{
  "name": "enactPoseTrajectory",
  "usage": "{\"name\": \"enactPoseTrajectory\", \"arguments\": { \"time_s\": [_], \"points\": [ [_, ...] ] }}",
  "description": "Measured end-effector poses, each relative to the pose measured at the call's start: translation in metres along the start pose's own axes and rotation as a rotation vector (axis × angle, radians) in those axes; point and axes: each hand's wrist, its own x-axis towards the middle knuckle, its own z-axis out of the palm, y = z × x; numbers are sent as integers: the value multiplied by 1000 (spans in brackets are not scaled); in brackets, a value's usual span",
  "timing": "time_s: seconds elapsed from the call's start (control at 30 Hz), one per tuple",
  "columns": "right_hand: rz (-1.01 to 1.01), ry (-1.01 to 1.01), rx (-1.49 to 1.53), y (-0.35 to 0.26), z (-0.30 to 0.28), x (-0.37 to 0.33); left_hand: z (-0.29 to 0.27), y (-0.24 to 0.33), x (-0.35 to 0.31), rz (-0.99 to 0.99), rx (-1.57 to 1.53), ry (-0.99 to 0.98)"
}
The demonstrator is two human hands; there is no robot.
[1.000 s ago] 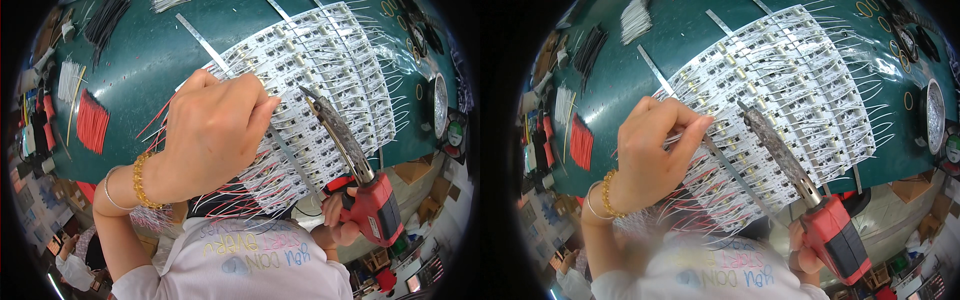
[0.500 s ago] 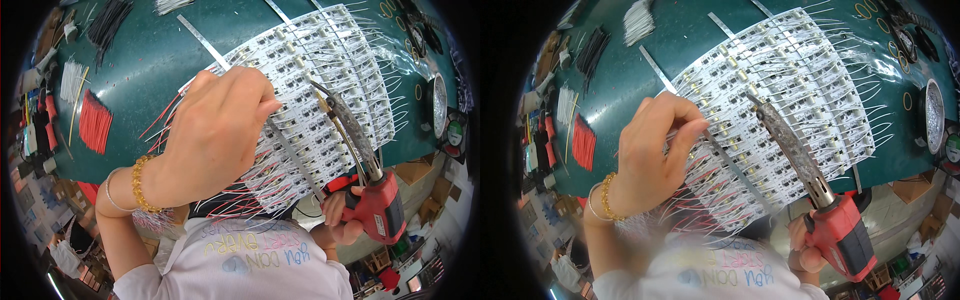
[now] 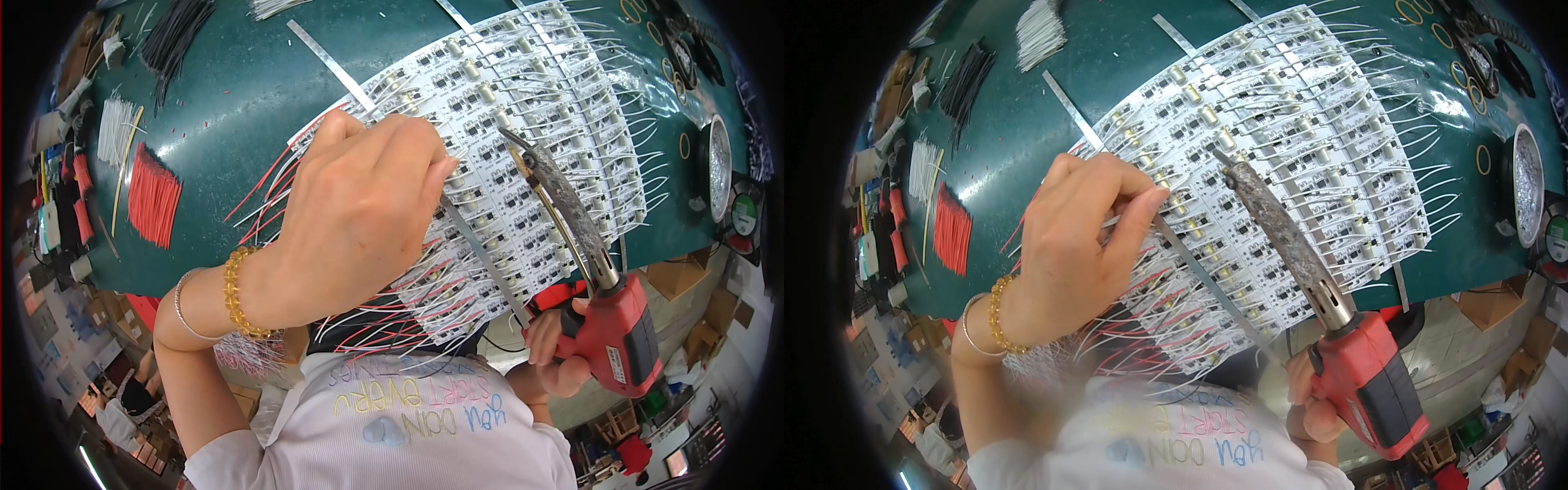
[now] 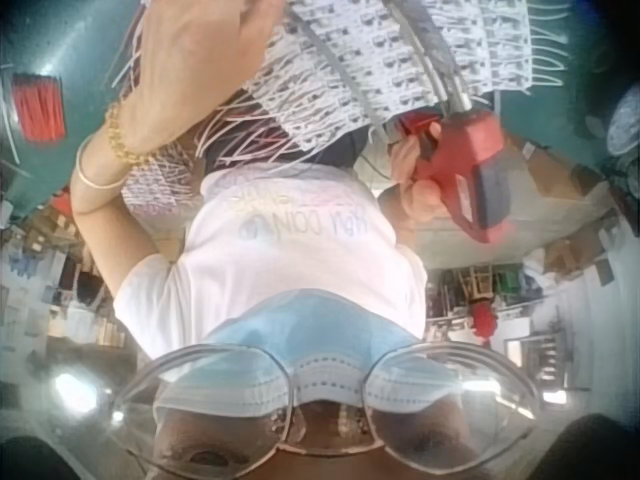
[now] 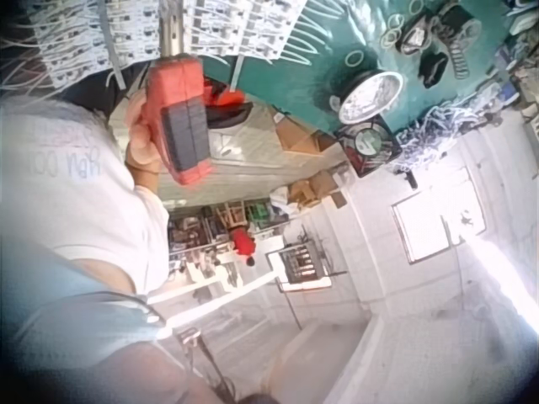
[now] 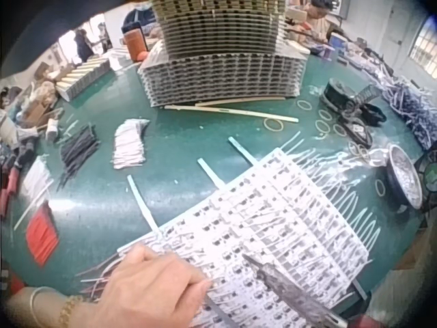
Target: The person solders white, black, and red wires onto LED circuit board strips one at a time using a soldering gun.
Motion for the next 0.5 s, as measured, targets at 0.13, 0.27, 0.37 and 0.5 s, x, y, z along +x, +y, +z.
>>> {"name": "enactPoseTrajectory", "arguments": {
  "time_s": [0.13,0.27,0.37,0.5],
  "points": [
    [17,52,-25,-1,6,-3,1,0,-1,-7,1,1],
    [60,65,2,-1,6,-6,2,0,-1,0,1,10],
    [94,103,42,-2,7,-9,1,1,-1,-7,-3,14],
    [92,196,-52,-5,12,-7,2,-2,-2,-10,-9,27]
  ]
}}
